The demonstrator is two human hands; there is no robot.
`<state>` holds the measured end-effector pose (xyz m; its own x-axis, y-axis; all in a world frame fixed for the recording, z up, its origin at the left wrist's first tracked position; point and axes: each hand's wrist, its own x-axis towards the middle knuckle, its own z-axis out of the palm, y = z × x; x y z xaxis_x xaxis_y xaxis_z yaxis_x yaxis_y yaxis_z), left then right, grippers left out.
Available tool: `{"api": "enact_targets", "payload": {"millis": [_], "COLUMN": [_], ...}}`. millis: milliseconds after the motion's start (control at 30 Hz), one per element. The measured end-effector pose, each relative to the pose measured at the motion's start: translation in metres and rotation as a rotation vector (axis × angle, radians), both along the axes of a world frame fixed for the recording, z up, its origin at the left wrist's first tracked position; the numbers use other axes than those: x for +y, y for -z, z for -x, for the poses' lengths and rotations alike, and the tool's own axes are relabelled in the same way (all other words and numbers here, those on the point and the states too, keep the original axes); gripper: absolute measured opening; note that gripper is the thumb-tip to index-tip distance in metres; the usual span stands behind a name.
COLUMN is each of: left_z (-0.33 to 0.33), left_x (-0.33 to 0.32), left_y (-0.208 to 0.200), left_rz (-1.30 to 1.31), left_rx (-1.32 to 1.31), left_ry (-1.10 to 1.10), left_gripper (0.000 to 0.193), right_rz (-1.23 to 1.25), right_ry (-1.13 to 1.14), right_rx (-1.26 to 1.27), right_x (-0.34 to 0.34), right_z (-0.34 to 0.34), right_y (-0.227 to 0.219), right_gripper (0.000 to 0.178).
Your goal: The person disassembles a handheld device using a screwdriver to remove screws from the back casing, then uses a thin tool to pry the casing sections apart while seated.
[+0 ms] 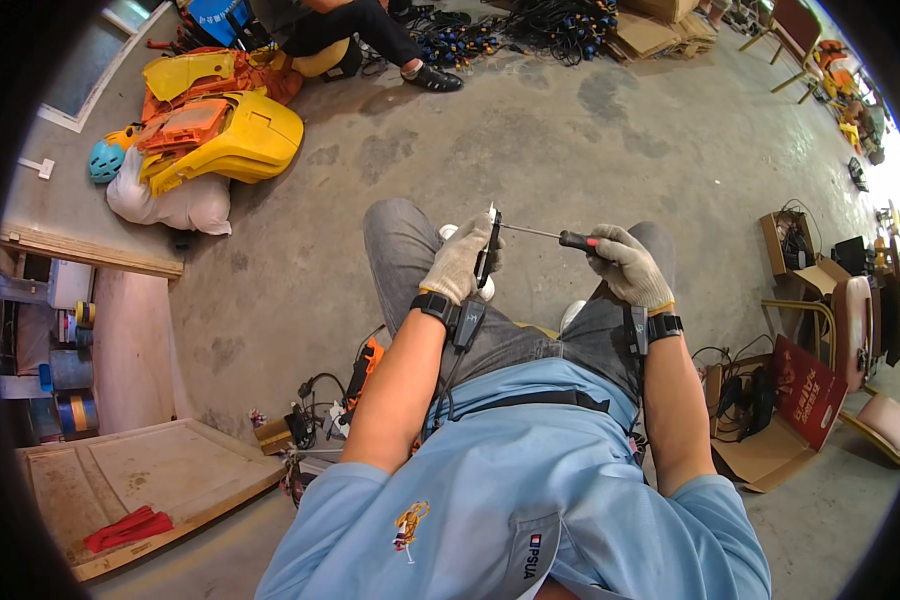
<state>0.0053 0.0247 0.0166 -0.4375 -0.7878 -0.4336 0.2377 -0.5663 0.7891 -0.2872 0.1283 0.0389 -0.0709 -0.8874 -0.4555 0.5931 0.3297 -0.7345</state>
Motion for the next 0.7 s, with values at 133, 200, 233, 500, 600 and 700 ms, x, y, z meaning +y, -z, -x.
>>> {"api": "enact_targets", "payload": {"millis": [133,200,233,500,600,700], "left_z": [-0.001,0.001,0.000,0.000,-0.002,0.002], "left_x": [0.000,0.002,0.001,0.002,-0.001,0.002], "left_y": [-0.001,-0.003,-0.002,-0.003,-0.001,-0.008], "left_rz": [0.007,0.003,0.004,0.010,-0.010,-0.022], "left_rx": [-0.007,-0.017,-0.017,-0.014,-0.016,-0.057], "left_ry": [0.010,-0.005,-0.007,-0.008,-0.001,-0.027], "left_gripper": [0.033,0.034,0.034,0.037,0.035,0.037], "right_rz": [0.001,-0.008,-0.001,0.017,0.016,-0.062], "right_ry": [-0.011,0.003,-0.004,0.073,0.052,0.078], "right_rx": [-0.011,-0.019,-0.029,-0.071,-0.034,-0.146], "right_x": [-0.002,-0.001,0.000,-0.001,-0.004,-0.005], "right_z": [0.002,0.004,0.003,0.004,0.006,0.012], "right_y": [0.005,0.007,0.007,0.010,0.014,0.016], "right_gripper": [0.032,0.031,0.031,0.033,0.032,0.035]}}
